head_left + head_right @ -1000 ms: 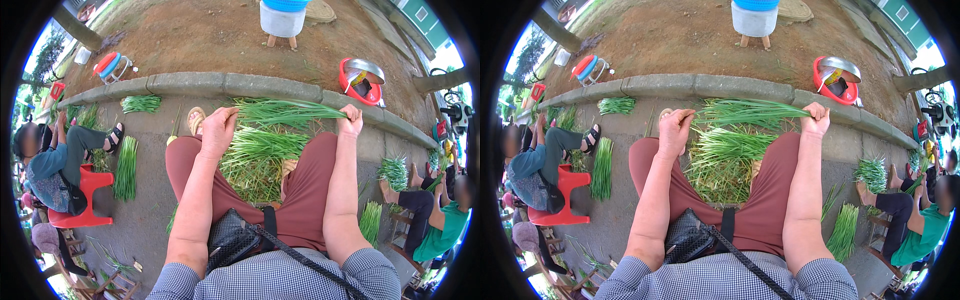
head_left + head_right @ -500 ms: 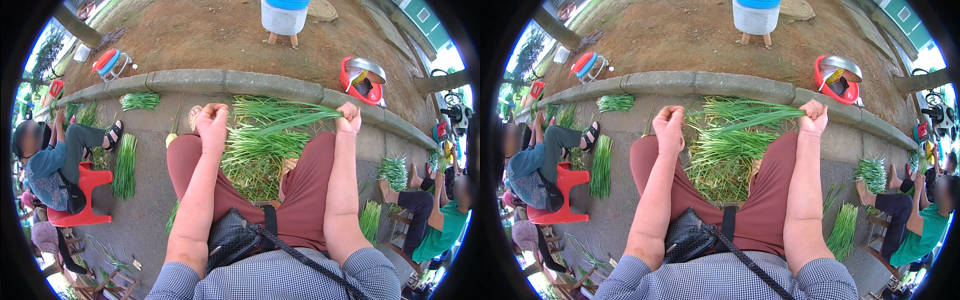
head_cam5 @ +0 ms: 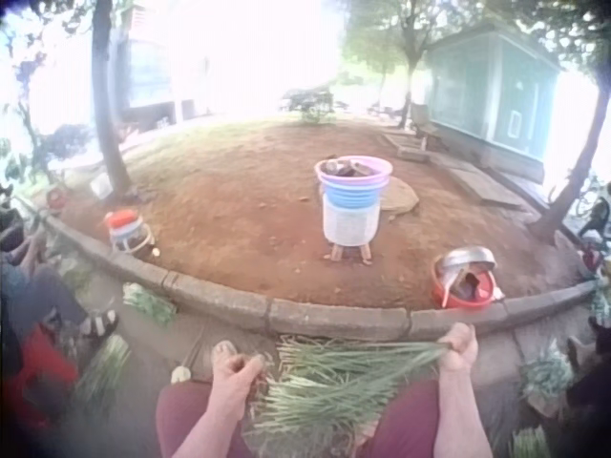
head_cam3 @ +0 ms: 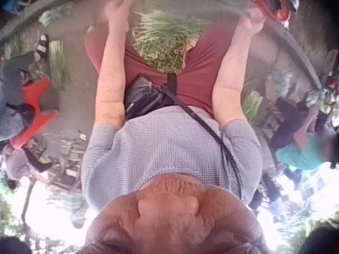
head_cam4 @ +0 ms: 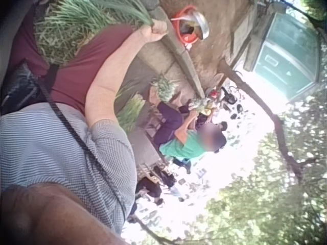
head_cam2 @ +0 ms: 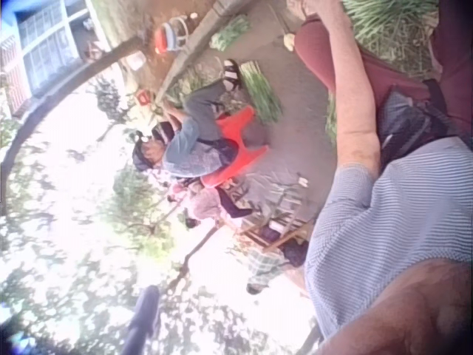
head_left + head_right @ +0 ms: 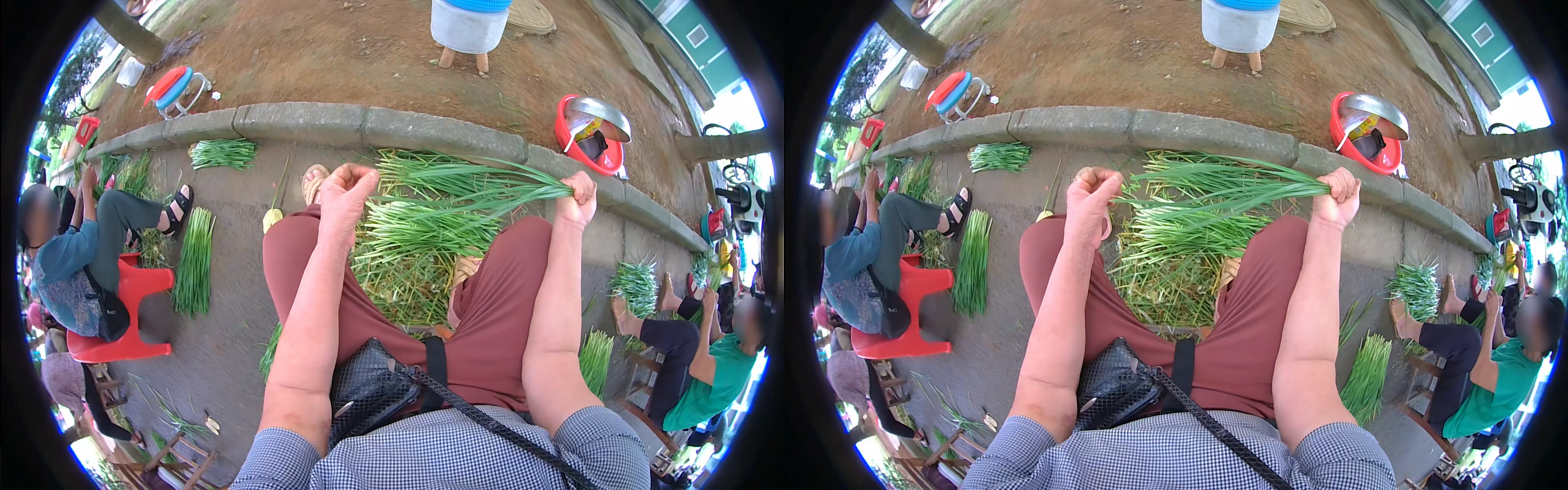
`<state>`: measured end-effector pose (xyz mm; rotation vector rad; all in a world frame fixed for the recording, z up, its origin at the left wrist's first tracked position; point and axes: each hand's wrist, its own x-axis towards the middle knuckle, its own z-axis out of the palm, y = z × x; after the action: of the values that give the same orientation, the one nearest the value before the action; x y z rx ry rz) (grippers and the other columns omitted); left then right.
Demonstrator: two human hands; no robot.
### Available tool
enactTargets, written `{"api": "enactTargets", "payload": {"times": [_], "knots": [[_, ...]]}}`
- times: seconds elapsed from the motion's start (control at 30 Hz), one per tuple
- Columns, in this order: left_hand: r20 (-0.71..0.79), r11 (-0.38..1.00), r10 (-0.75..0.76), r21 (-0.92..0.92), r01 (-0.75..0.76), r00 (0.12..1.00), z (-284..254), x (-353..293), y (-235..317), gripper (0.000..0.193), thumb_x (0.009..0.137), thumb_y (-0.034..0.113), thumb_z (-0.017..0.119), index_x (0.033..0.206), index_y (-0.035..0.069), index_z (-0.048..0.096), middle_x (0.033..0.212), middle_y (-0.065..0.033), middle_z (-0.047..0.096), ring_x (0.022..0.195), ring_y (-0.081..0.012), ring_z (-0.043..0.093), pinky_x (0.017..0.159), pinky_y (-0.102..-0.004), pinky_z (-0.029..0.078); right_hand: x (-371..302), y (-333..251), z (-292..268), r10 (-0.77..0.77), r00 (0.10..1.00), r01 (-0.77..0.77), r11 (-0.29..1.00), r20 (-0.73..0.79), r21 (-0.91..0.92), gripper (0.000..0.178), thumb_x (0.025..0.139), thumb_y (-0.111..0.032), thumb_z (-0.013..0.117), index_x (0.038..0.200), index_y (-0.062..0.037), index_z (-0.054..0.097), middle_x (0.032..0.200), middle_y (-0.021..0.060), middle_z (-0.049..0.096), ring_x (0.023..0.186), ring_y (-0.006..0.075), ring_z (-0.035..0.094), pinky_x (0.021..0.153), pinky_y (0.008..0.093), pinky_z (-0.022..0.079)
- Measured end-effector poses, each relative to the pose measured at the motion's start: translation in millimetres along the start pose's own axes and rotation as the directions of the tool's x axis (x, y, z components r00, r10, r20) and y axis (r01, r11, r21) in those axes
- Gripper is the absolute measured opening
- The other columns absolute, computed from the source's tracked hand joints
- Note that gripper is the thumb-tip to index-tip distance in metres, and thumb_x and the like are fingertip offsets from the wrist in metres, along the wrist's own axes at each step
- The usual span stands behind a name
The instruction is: The person cleans and sorts green plant stalks by hand, peeling away dry outer layers and organizing them into a bundle while seated outdoors.
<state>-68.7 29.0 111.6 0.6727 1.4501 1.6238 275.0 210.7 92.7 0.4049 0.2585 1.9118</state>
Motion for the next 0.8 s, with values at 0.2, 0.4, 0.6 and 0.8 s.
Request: {"api": "enactTargets", "payload": {"times": [0.2,0.4,0.6,0.8], "knots": [[0.173,1.000,0.001,0.026,-0.006,0.985,-0.4,4.9,-8.7,0.023,0.088,0.016,0.056,0.108,0.007,0.061,0.095,0.0010,0.061,0.084,-0.0045,0.052,0.068,-0.0187,0.038,0.1,-1.5,-0.2,0.008,1.000,-0.009,1.000,-0.029,-0.023,0.030,0.086,-0.019,0.043,0.058,-0.0132,0.034,0.046,-0.0057,0.029,0.037,0.0064,0.023,0.039,0.0232,0.020],[0.339,0.964,-0.246,0.186,0.192,0.908,2.5,4.5,-7.1,0.027,0.092,0.022,0.050,0.108,0.004,0.061,0.095,-0.0015,0.064,0.079,-0.0063,0.055,0.064,-0.0197,0.039,1.0,-3.4,-0.6,0.016,0.999,-0.016,1.000,-0.047,-0.007,0.028,0.083,-0.016,0.044,0.057,-0.0136,0.034,0.046,-0.0058,0.029,0.038,0.0061,0.024,0.040,0.0233,0.020],[0.391,0.962,-0.273,0.092,0.258,0.879,3.4,1.9,-2.2,0.019,0.090,0.019,0.055,0.096,0.003,0.063,0.086,-0.0021,0.065,0.070,-0.0053,0.053,0.061,-0.0195,0.039,2.0,-6.5,-1.7,0.033,0.997,-0.031,0.999,-0.066,0.026,0.026,0.079,-0.013,0.045,0.056,-0.0139,0.033,0.047,-0.0054,0.028,0.039,0.0063,0.023,0.040,0.0238,0.020],[0.427,0.966,-0.251,0.052,0.254,0.869,0.2,1.5,-1.8,0.014,0.086,0.015,0.059,0.088,0.002,0.063,0.074,-0.0008,0.062,0.062,-0.0053,0.050,0.057,-0.0189,0.038,2.2,-6.6,-1.8,0.021,0.996,-0.015,0.997,-0.081,0.075,0.030,0.083,-0.019,0.045,0.056,-0.0141,0.034,0.047,-0.0055,0.028,0.039,0.0064,0.023,0.040,0.0237,0.020]]}}
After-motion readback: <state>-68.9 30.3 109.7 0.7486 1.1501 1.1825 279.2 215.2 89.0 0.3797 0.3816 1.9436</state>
